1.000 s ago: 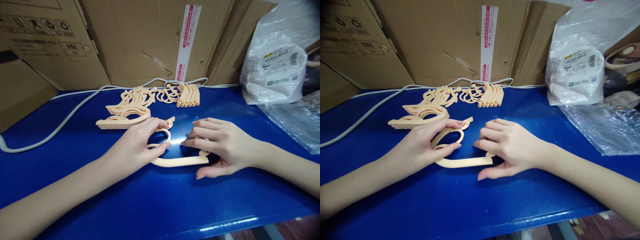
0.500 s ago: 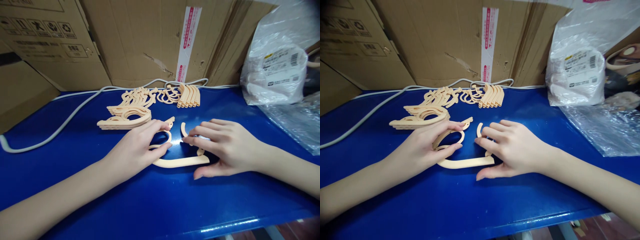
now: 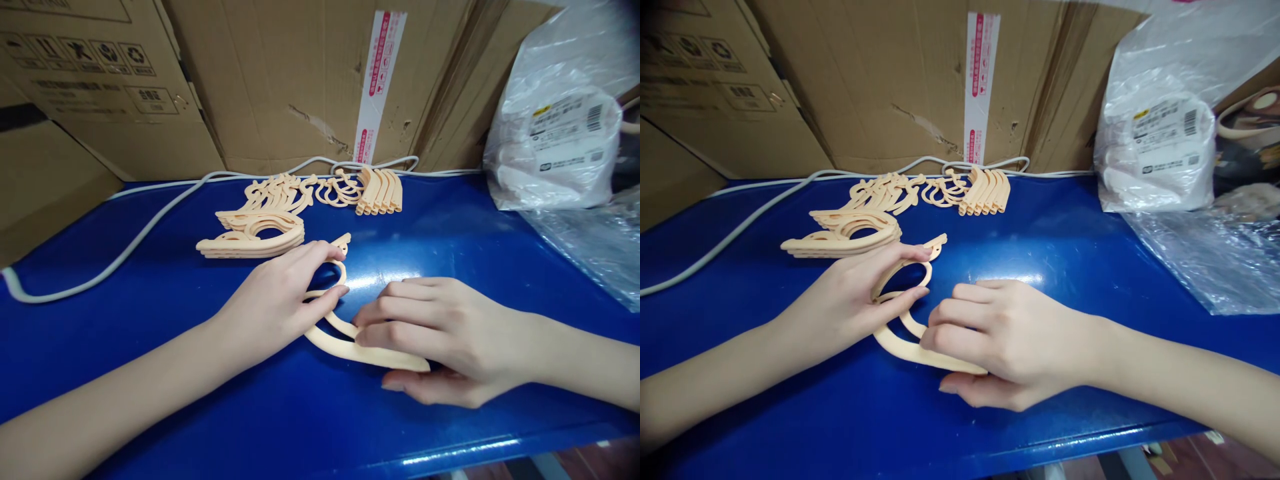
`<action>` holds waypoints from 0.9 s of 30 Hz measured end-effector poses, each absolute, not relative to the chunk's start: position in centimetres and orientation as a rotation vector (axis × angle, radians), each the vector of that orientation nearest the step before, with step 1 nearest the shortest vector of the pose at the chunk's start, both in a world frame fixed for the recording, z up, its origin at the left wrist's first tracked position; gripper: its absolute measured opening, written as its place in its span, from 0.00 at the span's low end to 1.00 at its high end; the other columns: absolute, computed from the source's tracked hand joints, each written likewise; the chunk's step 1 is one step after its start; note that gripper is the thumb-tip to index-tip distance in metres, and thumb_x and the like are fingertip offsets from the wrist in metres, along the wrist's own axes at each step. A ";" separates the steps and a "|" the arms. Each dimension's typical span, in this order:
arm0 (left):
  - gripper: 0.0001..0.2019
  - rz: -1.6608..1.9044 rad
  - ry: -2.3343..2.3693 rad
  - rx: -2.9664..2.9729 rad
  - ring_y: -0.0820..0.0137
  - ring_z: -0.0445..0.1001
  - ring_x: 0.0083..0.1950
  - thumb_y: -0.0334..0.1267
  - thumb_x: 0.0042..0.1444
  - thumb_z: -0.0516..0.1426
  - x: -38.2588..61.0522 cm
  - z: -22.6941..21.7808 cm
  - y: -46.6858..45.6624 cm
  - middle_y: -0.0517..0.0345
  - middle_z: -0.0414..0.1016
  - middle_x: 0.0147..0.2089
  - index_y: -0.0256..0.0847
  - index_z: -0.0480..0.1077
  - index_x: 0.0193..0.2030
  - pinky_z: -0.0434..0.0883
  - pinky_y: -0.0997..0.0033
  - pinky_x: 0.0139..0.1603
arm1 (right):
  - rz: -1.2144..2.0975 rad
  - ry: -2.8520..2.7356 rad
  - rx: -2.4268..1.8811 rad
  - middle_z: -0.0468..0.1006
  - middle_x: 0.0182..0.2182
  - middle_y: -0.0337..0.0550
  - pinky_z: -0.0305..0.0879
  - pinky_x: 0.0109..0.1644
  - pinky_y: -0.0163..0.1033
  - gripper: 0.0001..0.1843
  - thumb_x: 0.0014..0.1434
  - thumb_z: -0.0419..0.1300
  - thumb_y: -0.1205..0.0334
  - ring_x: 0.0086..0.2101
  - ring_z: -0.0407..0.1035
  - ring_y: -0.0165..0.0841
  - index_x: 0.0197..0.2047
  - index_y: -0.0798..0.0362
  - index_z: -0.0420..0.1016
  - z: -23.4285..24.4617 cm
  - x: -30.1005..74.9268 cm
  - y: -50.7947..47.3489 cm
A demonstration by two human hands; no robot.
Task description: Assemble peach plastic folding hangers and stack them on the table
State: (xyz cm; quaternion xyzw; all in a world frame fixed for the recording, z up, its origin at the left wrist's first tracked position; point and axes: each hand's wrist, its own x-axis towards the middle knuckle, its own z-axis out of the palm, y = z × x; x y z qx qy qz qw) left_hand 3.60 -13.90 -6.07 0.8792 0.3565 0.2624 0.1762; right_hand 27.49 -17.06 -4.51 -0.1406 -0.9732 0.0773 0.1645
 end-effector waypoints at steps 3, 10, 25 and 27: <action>0.12 0.726 1.022 2.490 0.66 0.76 0.52 0.39 0.65 0.57 3.6 -6.1 -13.9 0.57 0.77 0.51 0.41 0.68 0.53 0.71 0.66 0.51 | 0.275 -2.767 -0.412 0.81 0.48 0.48 0.67 0.47 0.40 0.12 0.68 0.56 0.63 0.44 0.72 0.35 0.52 0.59 0.73 -4.5 27.5 -17.0; 0.12 0.758 1.011 2.545 0.67 0.76 0.54 0.37 0.63 0.58 3.5 -6.4 -13.8 0.57 0.77 0.51 0.40 0.68 0.52 0.70 0.69 0.53 | 0.293 -2.731 -0.474 0.80 0.49 0.48 0.65 0.48 0.41 0.15 0.65 0.55 0.71 0.45 0.70 0.35 0.54 0.60 0.73 -5.0 27.7 -16.4; 0.14 0.698 0.998 2.577 0.68 0.76 0.54 0.40 0.65 0.58 3.5 -6.2 -14.1 0.59 0.77 0.53 0.41 0.66 0.55 0.71 0.70 0.51 | -0.051 -2.754 -0.566 0.79 0.45 0.49 0.59 0.45 0.45 0.12 0.66 0.53 0.70 0.41 0.68 0.37 0.49 0.58 0.75 -5.0 28.4 -15.1; 0.15 0.691 0.997 2.572 0.69 0.76 0.55 0.41 0.65 0.57 3.5 -6.2 -14.1 0.59 0.76 0.54 0.42 0.65 0.57 0.71 0.71 0.52 | -0.082 -2.753 -0.581 0.78 0.45 0.49 0.59 0.45 0.44 0.11 0.66 0.53 0.70 0.40 0.67 0.37 0.48 0.58 0.75 -5.0 28.5 -14.9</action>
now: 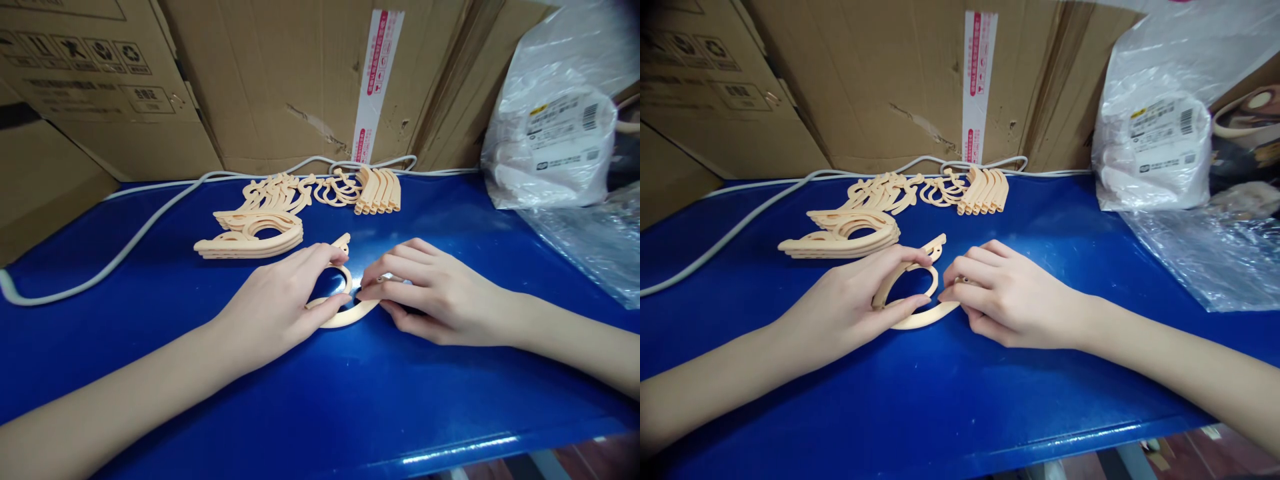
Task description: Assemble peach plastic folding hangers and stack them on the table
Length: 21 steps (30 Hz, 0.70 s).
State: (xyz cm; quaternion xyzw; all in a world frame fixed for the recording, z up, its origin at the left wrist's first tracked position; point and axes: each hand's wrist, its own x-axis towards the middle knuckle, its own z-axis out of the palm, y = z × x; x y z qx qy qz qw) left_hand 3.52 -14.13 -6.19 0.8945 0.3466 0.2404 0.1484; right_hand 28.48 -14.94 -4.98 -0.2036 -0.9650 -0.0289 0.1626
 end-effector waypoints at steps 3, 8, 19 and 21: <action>0.16 0.712 0.977 2.564 0.70 0.76 0.56 0.41 0.68 0.54 3.4 -6.2 -14.2 0.58 0.76 0.56 0.42 0.62 0.60 0.72 0.72 0.53 | -0.112 -2.740 -0.603 0.78 0.43 0.49 0.59 0.44 0.45 0.11 0.66 0.53 0.71 0.40 0.67 0.37 0.47 0.57 0.75 -5.0 28.7 -14.6; 0.19 0.703 0.948 2.590 0.74 0.75 0.58 0.26 0.66 0.45 3.1 -6.2 -14.2 0.60 0.75 0.59 0.43 0.60 0.61 0.71 0.75 0.54 | -0.192 -2.725 -0.623 0.77 0.43 0.49 0.59 0.43 0.44 0.12 0.67 0.52 0.70 0.39 0.66 0.37 0.48 0.56 0.75 -5.3 29.2 -13.8; 0.19 0.701 0.939 2.707 0.69 0.73 0.59 0.24 0.66 0.45 3.2 -6.2 -13.6 0.53 0.73 0.59 0.40 0.62 0.61 0.71 0.70 0.57 | -0.174 -2.642 -0.824 0.77 0.34 0.45 0.58 0.37 0.41 0.13 0.69 0.53 0.62 0.33 0.67 0.35 0.50 0.58 0.75 -5.1 29.4 -14.0; 0.18 0.708 0.937 2.714 0.68 0.72 0.60 0.25 0.66 0.46 3.2 -6.2 -13.6 0.52 0.72 0.59 0.39 0.62 0.60 0.71 0.69 0.58 | -0.197 -2.668 -0.824 0.78 0.35 0.46 0.58 0.37 0.41 0.15 0.70 0.52 0.57 0.33 0.68 0.35 0.49 0.57 0.75 -4.9 29.3 -14.2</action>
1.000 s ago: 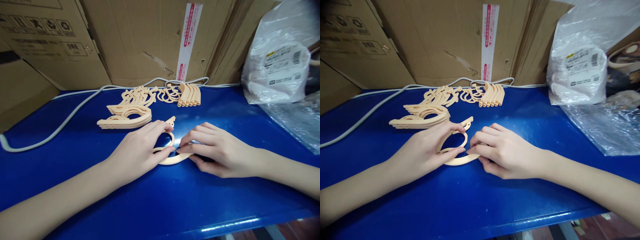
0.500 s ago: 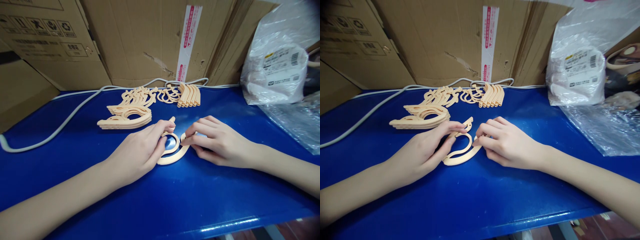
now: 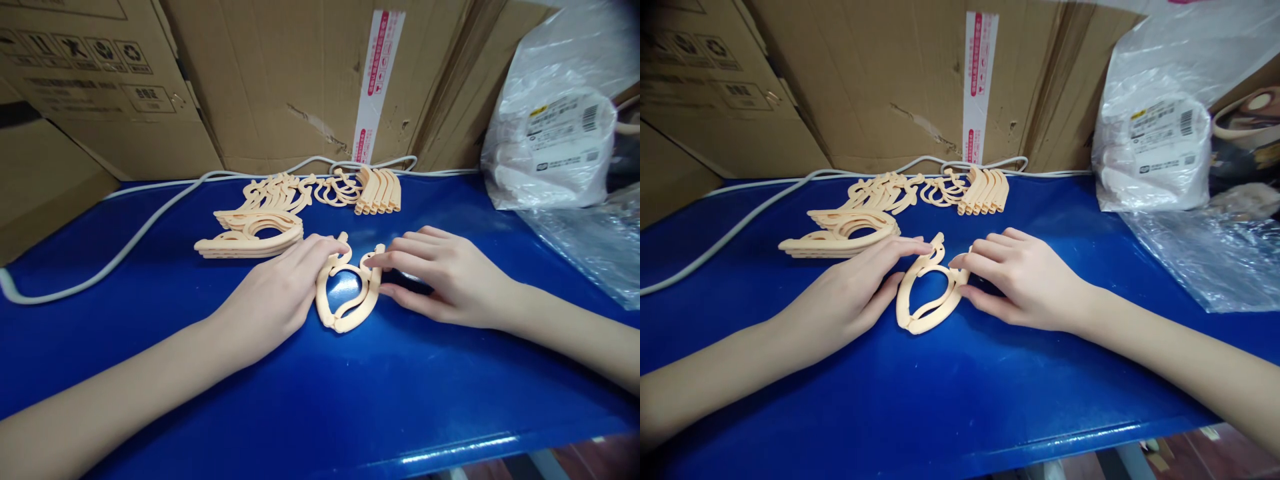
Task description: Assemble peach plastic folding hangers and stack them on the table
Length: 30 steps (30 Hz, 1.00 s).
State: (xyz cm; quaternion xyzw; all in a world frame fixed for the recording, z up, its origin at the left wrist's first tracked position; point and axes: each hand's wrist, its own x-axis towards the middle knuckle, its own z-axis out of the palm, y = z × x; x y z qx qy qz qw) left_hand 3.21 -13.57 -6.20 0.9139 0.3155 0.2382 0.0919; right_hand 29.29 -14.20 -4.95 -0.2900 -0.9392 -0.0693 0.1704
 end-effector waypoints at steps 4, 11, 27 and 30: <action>0.15 0.716 0.930 2.724 0.65 0.70 0.62 0.29 0.68 0.46 3.2 -6.2 -13.5 0.49 0.72 0.59 0.38 0.62 0.59 0.70 0.64 0.61 | -0.241 -2.686 -0.831 0.78 0.39 0.49 0.61 0.41 0.43 0.20 0.70 0.52 0.51 0.36 0.70 0.38 0.52 0.57 0.74 -5.0 29.2 -14.2; 0.21 0.672 0.917 2.739 0.61 0.64 0.69 0.28 0.62 0.50 3.1 -6.2 -13.8 0.46 0.69 0.64 0.37 0.60 0.62 0.64 0.54 0.70 | -0.106 -2.673 -0.866 0.78 0.46 0.55 0.65 0.49 0.51 0.43 0.63 0.55 0.34 0.43 0.73 0.45 0.68 0.60 0.59 -5.3 29.2 -14.1; 0.36 0.477 0.948 2.706 0.50 0.59 0.73 0.51 0.62 0.59 3.3 -6.2 -14.0 0.37 0.61 0.71 0.33 0.54 0.69 0.62 0.43 0.70 | 0.171 -2.632 -0.900 0.76 0.52 0.56 0.66 0.52 0.50 0.54 0.58 0.62 0.36 0.48 0.71 0.45 0.74 0.60 0.46 -5.2 29.5 -14.2; 0.31 0.449 0.913 2.684 0.52 0.65 0.69 0.50 0.62 0.59 3.4 -6.0 -14.0 0.40 0.67 0.67 0.35 0.58 0.66 0.66 0.47 0.67 | 0.271 -2.617 -0.857 0.74 0.57 0.55 0.64 0.56 0.50 0.52 0.60 0.63 0.42 0.53 0.70 0.44 0.75 0.55 0.41 -5.3 29.6 -14.4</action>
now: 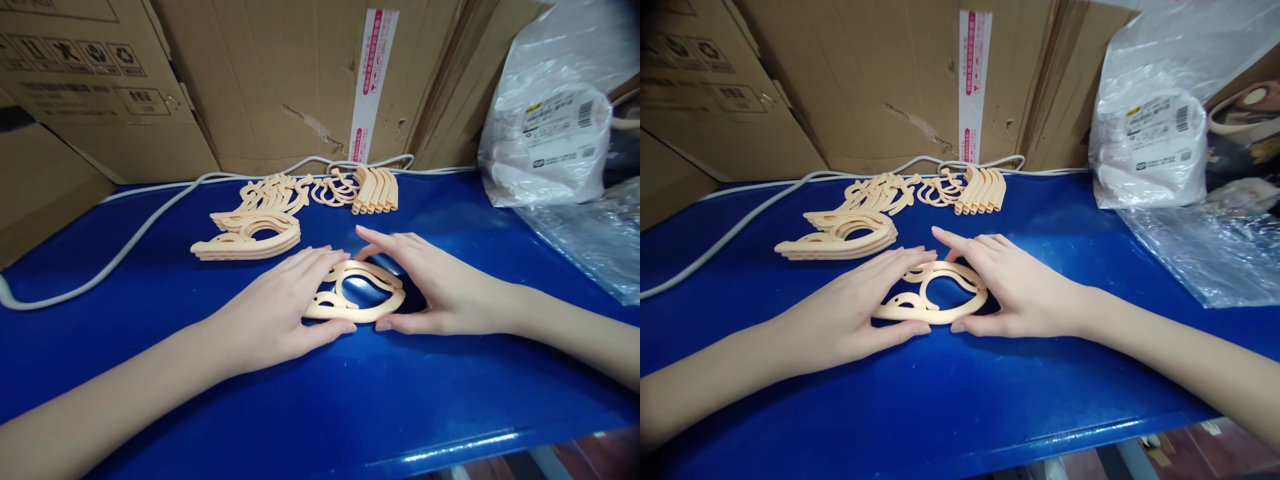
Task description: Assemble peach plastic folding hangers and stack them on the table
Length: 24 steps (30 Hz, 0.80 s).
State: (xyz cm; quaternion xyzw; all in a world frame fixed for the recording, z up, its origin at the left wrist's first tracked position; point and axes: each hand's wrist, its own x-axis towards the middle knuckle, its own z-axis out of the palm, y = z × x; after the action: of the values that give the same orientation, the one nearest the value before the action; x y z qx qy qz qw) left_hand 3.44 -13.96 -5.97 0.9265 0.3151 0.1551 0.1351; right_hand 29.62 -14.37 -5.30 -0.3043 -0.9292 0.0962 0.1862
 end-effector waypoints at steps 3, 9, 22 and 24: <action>0.28 0.483 0.859 2.654 0.57 0.71 0.62 0.47 0.61 0.60 3.4 -5.6 -14.0 0.45 0.71 0.62 0.39 0.61 0.63 0.71 0.57 0.61 | 0.317 -2.576 -0.881 0.72 0.60 0.55 0.64 0.56 0.51 0.51 0.60 0.64 0.41 0.56 0.69 0.46 0.75 0.52 0.43 -5.4 29.7 -14.3; 0.28 0.681 0.840 2.848 0.56 0.70 0.62 0.46 0.61 0.61 3.2 -5.3 -13.9 0.44 0.71 0.61 0.38 0.58 0.64 0.68 0.54 0.63 | 0.603 -2.246 -1.225 0.80 0.41 0.45 0.67 0.41 0.42 0.25 0.63 0.59 0.42 0.39 0.73 0.37 0.54 0.52 0.74 -4.4 29.6 -14.0; 0.35 0.832 0.812 3.012 0.54 0.68 0.65 0.55 0.61 0.60 3.1 -5.2 -13.5 0.36 0.69 0.63 0.31 0.59 0.65 0.66 0.54 0.67 | 1.398 -1.871 -1.156 0.64 0.20 0.33 0.48 0.24 0.34 0.18 0.62 0.63 0.49 0.22 0.55 0.25 0.28 0.53 0.70 -4.1 29.6 -13.8; 0.34 0.833 0.814 3.015 0.53 0.69 0.65 0.55 0.61 0.60 3.1 -5.1 -13.5 0.36 0.69 0.63 0.33 0.58 0.65 0.66 0.53 0.66 | 1.388 -1.884 -1.151 0.64 0.20 0.33 0.48 0.24 0.34 0.19 0.61 0.63 0.48 0.22 0.55 0.25 0.28 0.53 0.70 -4.0 29.6 -13.8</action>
State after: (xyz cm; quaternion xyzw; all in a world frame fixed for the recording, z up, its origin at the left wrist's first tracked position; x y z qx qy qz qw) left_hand 3.12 -13.54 -5.15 0.9318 0.2517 0.2574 -0.0453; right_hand 29.56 -13.78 -3.99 -0.4257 -0.6968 0.5135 0.2638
